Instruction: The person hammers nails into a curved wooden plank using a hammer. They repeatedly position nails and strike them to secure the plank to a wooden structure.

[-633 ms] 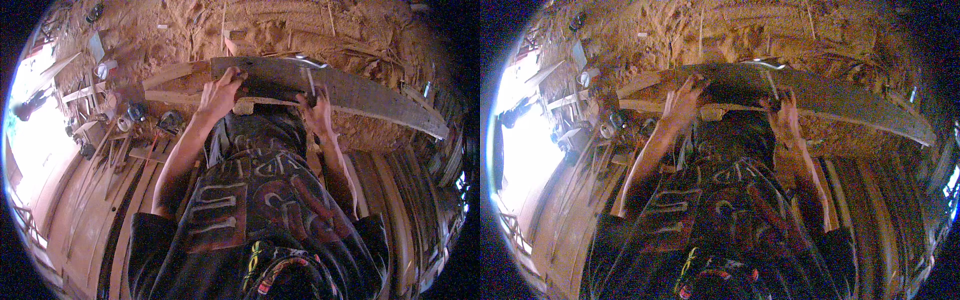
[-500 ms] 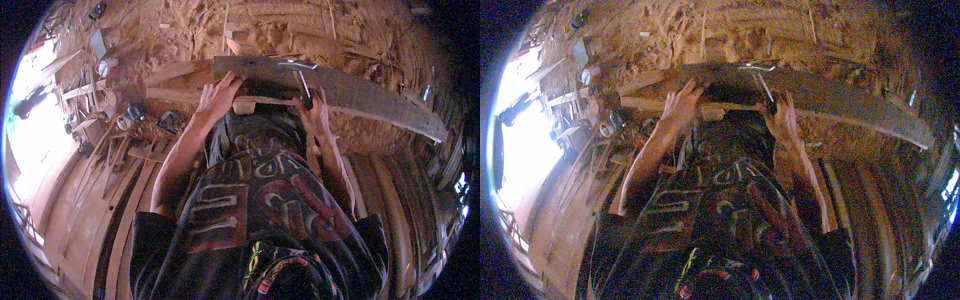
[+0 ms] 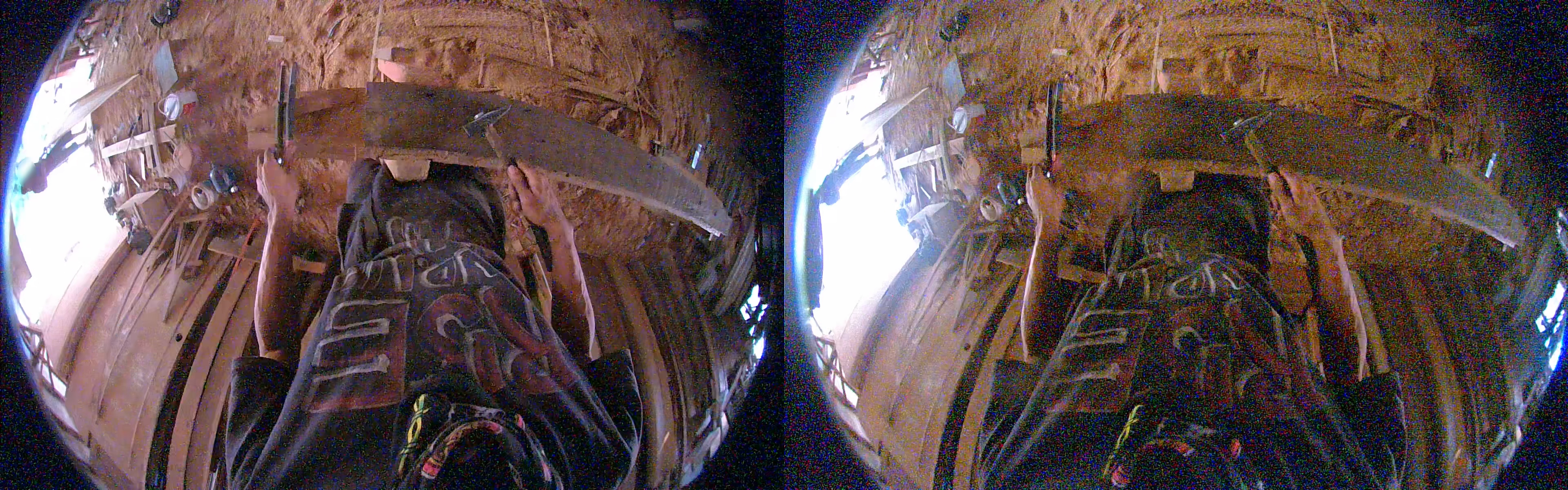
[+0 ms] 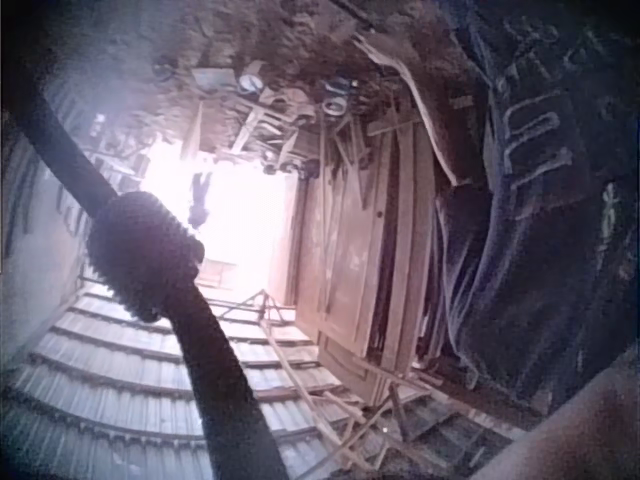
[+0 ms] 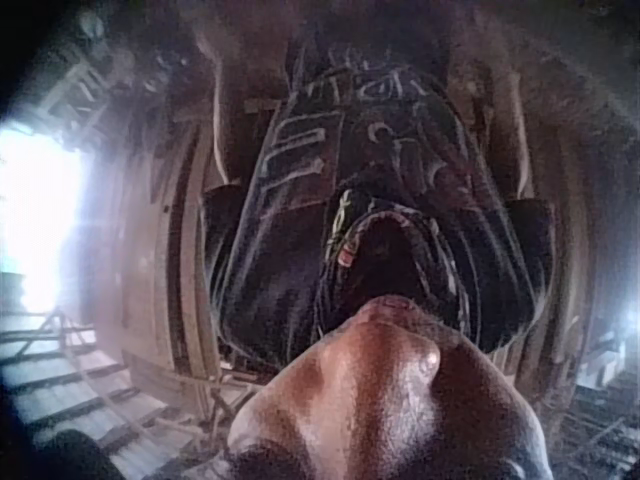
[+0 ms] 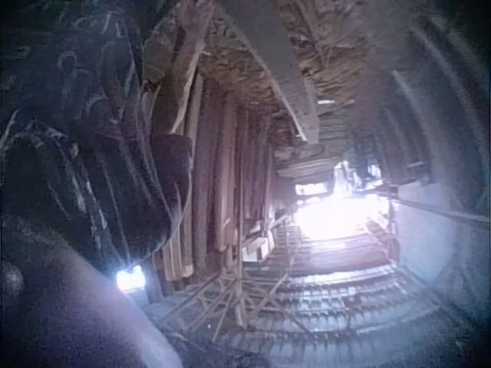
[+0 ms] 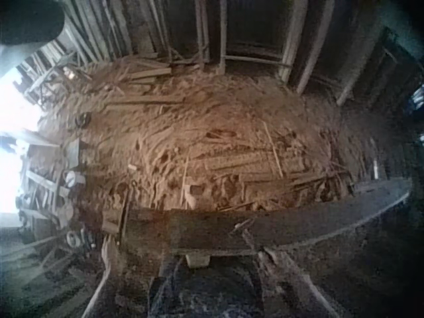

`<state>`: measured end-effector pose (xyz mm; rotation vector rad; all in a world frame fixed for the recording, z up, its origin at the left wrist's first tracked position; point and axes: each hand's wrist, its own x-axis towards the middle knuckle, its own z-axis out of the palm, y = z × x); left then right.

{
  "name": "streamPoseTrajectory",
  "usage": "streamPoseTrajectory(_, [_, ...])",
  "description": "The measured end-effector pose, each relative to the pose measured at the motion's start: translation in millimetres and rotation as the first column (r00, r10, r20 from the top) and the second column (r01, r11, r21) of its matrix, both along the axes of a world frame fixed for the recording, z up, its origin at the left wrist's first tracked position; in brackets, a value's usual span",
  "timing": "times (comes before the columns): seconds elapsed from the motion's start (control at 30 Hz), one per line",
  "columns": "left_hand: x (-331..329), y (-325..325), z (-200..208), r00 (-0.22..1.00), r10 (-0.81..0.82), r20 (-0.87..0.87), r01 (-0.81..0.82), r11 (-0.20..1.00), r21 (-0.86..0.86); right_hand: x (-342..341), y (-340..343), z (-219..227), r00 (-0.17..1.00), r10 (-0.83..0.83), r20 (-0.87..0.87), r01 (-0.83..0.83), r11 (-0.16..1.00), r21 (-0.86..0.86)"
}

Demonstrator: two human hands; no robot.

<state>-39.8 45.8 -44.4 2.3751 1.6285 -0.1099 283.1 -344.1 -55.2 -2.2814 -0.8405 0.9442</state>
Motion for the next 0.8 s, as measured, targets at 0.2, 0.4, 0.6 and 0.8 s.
streamPoseTrajectory(0.2, [14.8, 11.0, 8.3, 0.999, -0.023, -0.043, 0.021, 0.999, -0.039, -20.6, 83.3, 49.6, 0.975, 0.204, 0.09, -0.191, 0.973, -0.129])
streamPoseTrajectory(0.4, [20.1, 17.5, -9.2, 0.941, -0.184, 0.284, 0.109, 0.959, 0.261, -44.5, 156.0, 63.1, 0.987, 0.137, -0.086, -0.151, 0.971, -0.183])
streamPoseTrajectory(0.6, [96.0, -29.0, 51.0, 0.666, 0.117, 0.737, 0.071, 0.973, -0.219, -21.8, 71.0, 62.7, 0.993, 0.015, 0.115, 0.024, 0.944, -0.328])
streamPoseTrajectory(0.8, [154.7, -59.6, 58.1, 0.48, 0.119, 0.869, 0.23, 0.939, -0.255, -17.7, 21.5, 46.5, 0.967, -0.085, 0.241, 0.149, 0.953, -0.262])
